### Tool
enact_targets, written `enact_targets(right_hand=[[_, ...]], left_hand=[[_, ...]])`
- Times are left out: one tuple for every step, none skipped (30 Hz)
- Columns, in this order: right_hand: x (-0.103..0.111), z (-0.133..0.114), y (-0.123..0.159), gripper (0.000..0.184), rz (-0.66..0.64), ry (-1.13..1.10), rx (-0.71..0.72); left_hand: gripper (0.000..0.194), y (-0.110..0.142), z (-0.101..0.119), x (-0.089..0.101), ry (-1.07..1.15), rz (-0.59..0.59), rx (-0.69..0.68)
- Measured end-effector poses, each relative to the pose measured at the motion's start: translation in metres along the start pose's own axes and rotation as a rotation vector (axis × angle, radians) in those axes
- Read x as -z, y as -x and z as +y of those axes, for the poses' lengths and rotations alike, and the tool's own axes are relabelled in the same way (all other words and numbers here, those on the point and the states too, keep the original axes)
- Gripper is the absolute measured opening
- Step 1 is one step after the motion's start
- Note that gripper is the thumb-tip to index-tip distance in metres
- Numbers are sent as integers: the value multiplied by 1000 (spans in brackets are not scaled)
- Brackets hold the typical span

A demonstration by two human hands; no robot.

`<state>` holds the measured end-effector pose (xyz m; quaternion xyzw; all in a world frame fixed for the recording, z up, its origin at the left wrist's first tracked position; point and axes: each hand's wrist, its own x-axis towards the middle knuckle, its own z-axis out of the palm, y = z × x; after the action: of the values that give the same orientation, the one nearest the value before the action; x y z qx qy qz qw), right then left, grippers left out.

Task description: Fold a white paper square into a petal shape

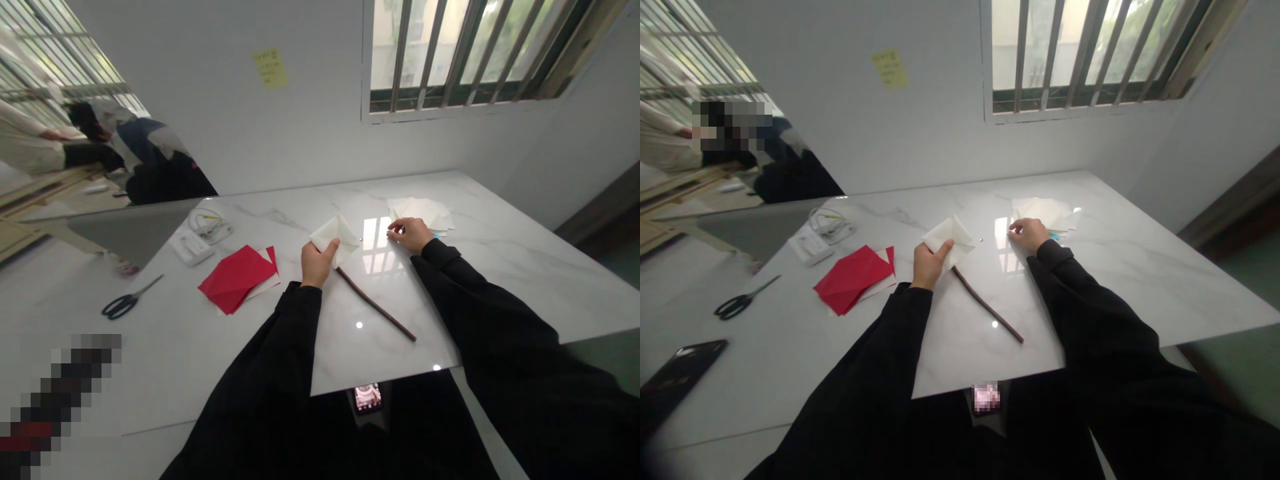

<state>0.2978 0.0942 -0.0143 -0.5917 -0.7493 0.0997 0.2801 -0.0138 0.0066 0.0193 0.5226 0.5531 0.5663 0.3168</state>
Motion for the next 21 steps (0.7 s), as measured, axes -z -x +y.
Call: enact_targets(right_hand=[[-1, -1, 0, 18, 6, 6, -4], [-2, -1, 0, 15, 14, 11, -11], [-3, -2, 0, 13, 20, 13, -18], [-3, -3, -1, 12, 25, 12, -26], [-3, -4, -1, 12, 28, 8, -35], [-3, -5, -1, 11, 28, 5, -46], [-2, -5, -1, 11, 27, 1, -57], [-2, -6, -2, 11, 27, -3, -66], [-1, -7, -2, 12, 28, -8, -73], [0, -7, -2, 14, 31, -12, -77], [1, -7, -2, 15, 36, -13, -80], [1, -7, -2, 15, 41, -11, -84], [2, -7, -1, 15, 47, -9, -87], [2, -7, -1, 14, 50, -8, -92], [2, -8, -1, 13, 51, -7, -98], [3, -8, -1, 13, 51, -8, -103], [3, -8, -1, 13, 50, -11, -108], [3, -9, 0, 13, 48, -14, -111], [3, -10, 0, 12, 49, -16, -114], [4, -12, -1, 11, 55, -20, -117], [5, -13, -1, 10, 66, -30, -119]], left_hand=[[40, 0, -1, 0, -17, 3, -2], [39, -1, -2, 0, -32, 9, -4], [39, -1, -4, 0, -41, 15, -5], [39, -2, -4, 0, -46, 21, -5], [40, -3, -5, 0, -47, 24, -4], [40, -3, -5, 0, -45, 25, -3], [41, -4, -6, 0, -43, 24, -2], [42, -4, -6, 0, -41, 20, -1], [43, -4, -6, 0, -38, 15, 0], [43, -4, -6, -1, -35, 11, 0], [44, -4, -6, -1, -34, 7, 0], [44, -3, -7, -1, -35, 3, 0], [44, -3, -7, -1, -38, -2, -1], [44, -3, -7, 0, -41, -6, -4], [44, -3, -7, 0, -41, -10, -6], [44, -2, -7, 0, -40, -13, -7], [44, -2, -8, 1, -38, -14, -6], [44, -2, -8, 1, -36, -13, -5], [45, -2, -8, 1, -34, -14, -3], [45, -2, -8, 1, -32, -16, -1], [46, -2, -8, 1, -27, -18, 3]])
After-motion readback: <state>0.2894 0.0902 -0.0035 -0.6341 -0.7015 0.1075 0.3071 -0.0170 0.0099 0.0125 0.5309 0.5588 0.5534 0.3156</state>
